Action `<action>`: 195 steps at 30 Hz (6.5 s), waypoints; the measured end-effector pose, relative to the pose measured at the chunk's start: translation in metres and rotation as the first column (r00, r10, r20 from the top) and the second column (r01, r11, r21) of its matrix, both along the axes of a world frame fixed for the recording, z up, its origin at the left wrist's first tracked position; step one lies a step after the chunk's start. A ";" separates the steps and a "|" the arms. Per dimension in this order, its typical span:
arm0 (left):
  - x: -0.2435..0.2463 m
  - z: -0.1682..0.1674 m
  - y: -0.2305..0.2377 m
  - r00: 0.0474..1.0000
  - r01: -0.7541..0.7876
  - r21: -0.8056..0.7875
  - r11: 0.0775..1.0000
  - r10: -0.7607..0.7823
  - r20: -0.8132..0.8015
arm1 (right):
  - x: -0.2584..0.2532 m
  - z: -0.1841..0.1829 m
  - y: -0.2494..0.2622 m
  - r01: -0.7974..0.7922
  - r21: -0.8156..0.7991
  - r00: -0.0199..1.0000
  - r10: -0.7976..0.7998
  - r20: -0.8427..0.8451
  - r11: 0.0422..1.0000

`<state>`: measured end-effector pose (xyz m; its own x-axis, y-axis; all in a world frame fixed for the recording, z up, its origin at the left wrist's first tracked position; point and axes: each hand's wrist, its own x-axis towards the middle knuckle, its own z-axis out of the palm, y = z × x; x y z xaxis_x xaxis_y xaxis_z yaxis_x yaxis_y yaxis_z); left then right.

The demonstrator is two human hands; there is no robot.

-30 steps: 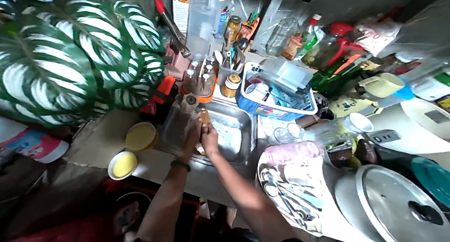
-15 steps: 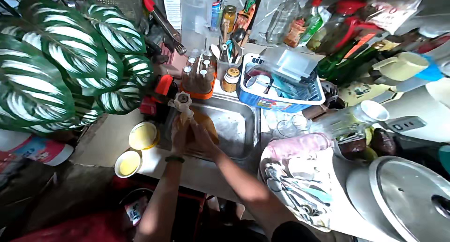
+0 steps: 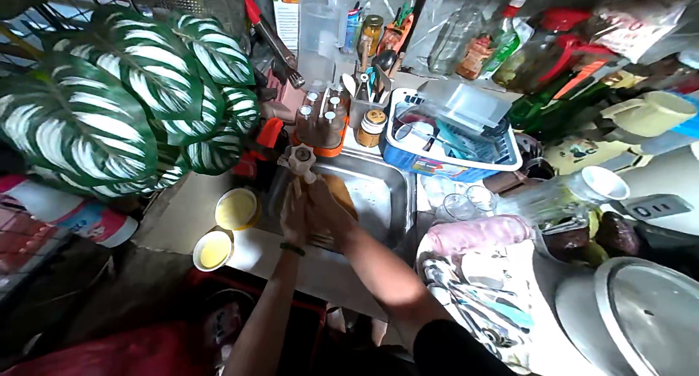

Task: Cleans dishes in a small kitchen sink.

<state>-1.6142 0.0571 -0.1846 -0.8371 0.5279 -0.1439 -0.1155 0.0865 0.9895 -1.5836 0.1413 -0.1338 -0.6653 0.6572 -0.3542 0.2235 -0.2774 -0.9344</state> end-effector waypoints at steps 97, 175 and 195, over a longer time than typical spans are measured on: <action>0.035 0.047 -0.004 0.994 0.000 -0.143 0.990 -0.017 -0.112 | -0.013 0.004 0.005 0.172 0.089 0.985 -0.174 0.019 0.981; 0.016 -0.007 -0.040 0.778 -0.096 0.192 0.977 -0.047 0.627 | -0.008 -0.011 -0.002 0.082 0.005 0.995 -0.082 0.050 0.997; 0.000 -0.069 -0.020 0.742 0.103 0.027 0.994 -0.095 0.664 | 0.152 0.014 0.051 0.072 0.172 0.948 -0.121 0.295 0.983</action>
<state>-1.6145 0.0371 -0.2533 -0.4714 0.5972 -0.6489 -0.7322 0.1450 0.6654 -1.4318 0.1920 -0.1195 -0.4735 0.7762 -0.4163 0.4818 -0.1674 -0.8601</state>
